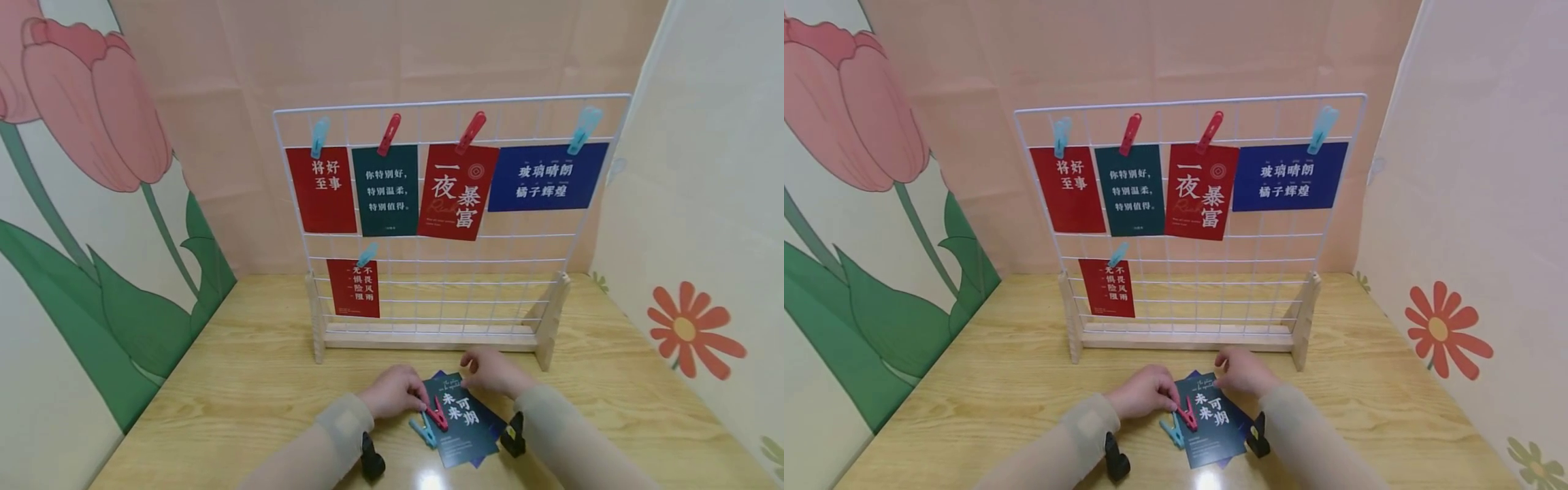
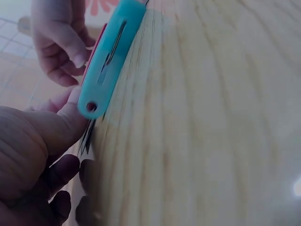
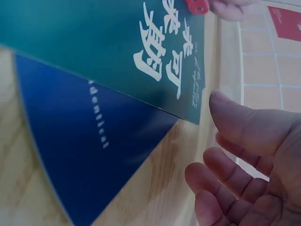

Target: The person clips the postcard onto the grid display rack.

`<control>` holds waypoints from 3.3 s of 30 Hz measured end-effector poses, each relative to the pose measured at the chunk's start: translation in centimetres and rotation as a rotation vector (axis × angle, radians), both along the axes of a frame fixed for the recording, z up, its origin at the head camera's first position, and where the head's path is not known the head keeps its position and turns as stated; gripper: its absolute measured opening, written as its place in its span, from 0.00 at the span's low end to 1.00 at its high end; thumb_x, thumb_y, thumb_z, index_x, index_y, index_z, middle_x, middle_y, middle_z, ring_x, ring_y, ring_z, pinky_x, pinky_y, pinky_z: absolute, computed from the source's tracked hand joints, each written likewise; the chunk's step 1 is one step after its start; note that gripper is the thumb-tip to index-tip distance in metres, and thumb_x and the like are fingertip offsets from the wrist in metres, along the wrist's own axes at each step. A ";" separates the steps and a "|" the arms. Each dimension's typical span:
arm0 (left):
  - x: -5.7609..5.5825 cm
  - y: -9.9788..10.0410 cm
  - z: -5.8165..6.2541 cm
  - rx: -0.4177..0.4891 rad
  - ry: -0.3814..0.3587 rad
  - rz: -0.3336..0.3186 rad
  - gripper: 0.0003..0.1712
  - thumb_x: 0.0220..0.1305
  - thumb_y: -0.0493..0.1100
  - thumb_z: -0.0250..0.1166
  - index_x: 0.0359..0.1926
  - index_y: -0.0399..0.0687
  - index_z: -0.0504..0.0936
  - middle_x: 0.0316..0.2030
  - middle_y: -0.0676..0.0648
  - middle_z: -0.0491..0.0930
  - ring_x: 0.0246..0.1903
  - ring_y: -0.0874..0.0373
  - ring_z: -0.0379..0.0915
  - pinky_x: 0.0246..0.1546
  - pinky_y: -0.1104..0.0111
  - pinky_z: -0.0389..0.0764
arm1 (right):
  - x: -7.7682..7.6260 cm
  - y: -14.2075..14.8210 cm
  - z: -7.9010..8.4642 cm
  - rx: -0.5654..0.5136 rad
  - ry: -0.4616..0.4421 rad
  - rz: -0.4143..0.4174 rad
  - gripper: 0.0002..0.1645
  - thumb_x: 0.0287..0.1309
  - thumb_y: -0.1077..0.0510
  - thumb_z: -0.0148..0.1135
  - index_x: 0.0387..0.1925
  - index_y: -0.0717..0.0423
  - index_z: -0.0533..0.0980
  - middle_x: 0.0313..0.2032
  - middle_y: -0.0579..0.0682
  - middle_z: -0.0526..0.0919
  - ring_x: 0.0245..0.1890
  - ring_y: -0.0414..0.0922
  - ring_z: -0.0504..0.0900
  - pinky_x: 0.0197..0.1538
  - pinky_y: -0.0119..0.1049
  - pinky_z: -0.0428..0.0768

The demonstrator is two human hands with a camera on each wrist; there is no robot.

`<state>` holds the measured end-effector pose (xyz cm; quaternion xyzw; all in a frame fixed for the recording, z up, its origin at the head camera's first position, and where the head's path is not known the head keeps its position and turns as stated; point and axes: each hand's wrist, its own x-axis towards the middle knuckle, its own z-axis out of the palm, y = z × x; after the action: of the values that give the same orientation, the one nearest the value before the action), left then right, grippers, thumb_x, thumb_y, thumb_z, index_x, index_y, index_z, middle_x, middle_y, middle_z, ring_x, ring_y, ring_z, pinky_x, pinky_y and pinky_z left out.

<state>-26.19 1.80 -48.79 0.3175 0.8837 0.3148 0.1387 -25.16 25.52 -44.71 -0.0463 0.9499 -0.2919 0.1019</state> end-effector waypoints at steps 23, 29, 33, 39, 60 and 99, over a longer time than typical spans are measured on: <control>1.1 -5.4 2.1 -0.061 -0.091 -0.021 0.06 0.58 0.43 0.69 0.27 0.61 0.82 0.33 0.62 0.74 0.34 0.66 0.70 0.42 0.69 0.73 | -1.4 -1.4 -1.3 0.068 -0.053 0.009 0.22 0.39 0.64 0.78 0.38 0.53 0.77 0.34 0.50 0.72 0.34 0.47 0.72 0.43 0.44 0.75; 0.9 -6.0 1.9 0.015 -0.069 0.060 0.07 0.60 0.43 0.68 0.28 0.62 0.81 0.34 0.62 0.74 0.36 0.65 0.70 0.42 0.67 0.72 | -1.4 -1.6 -1.2 0.088 -0.046 0.011 0.21 0.41 0.64 0.77 0.38 0.53 0.77 0.35 0.50 0.72 0.34 0.47 0.72 0.43 0.45 0.75; 0.9 -6.3 1.6 0.078 -0.079 0.106 0.05 0.60 0.43 0.69 0.29 0.57 0.82 0.36 0.61 0.75 0.36 0.63 0.70 0.40 0.67 0.72 | -1.1 -1.4 -1.3 0.068 -0.045 0.003 0.20 0.41 0.64 0.77 0.37 0.55 0.76 0.36 0.51 0.70 0.35 0.48 0.71 0.43 0.45 0.74; 1.2 -6.5 1.5 0.173 -0.129 0.152 0.05 0.60 0.44 0.69 0.28 0.57 0.82 0.41 0.59 0.76 0.39 0.60 0.70 0.34 0.66 0.74 | -0.9 -1.0 -1.6 0.008 -0.052 0.004 0.21 0.41 0.64 0.77 0.36 0.57 0.74 0.37 0.52 0.70 0.35 0.48 0.71 0.43 0.45 0.74; 1.8 -6.6 1.6 0.379 -0.262 0.211 0.05 0.59 0.47 0.69 0.31 0.53 0.83 0.45 0.56 0.80 0.45 0.56 0.73 0.42 0.61 0.71 | 0.8 0.4 -3.0 -0.402 -0.037 -0.196 0.20 0.50 0.65 0.70 0.46 0.61 0.76 0.36 0.54 0.74 0.35 0.49 0.72 0.37 0.39 0.75; 2.1 -6.7 5.7 0.483 -0.033 0.374 0.03 0.63 0.47 0.66 0.32 0.58 0.80 0.46 0.58 0.79 0.45 0.56 0.73 0.44 0.61 0.77 | 2.0 -0.5 2.9 -0.491 0.241 -0.155 0.09 0.63 0.59 0.61 0.44 0.56 0.77 0.35 0.52 0.79 0.37 0.48 0.77 0.43 0.39 0.77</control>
<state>-24.07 -4.94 -43.08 0.1679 0.8241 0.5408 0.0130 -23.17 24.98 -41.86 -0.0311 0.8568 -0.5125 -0.0484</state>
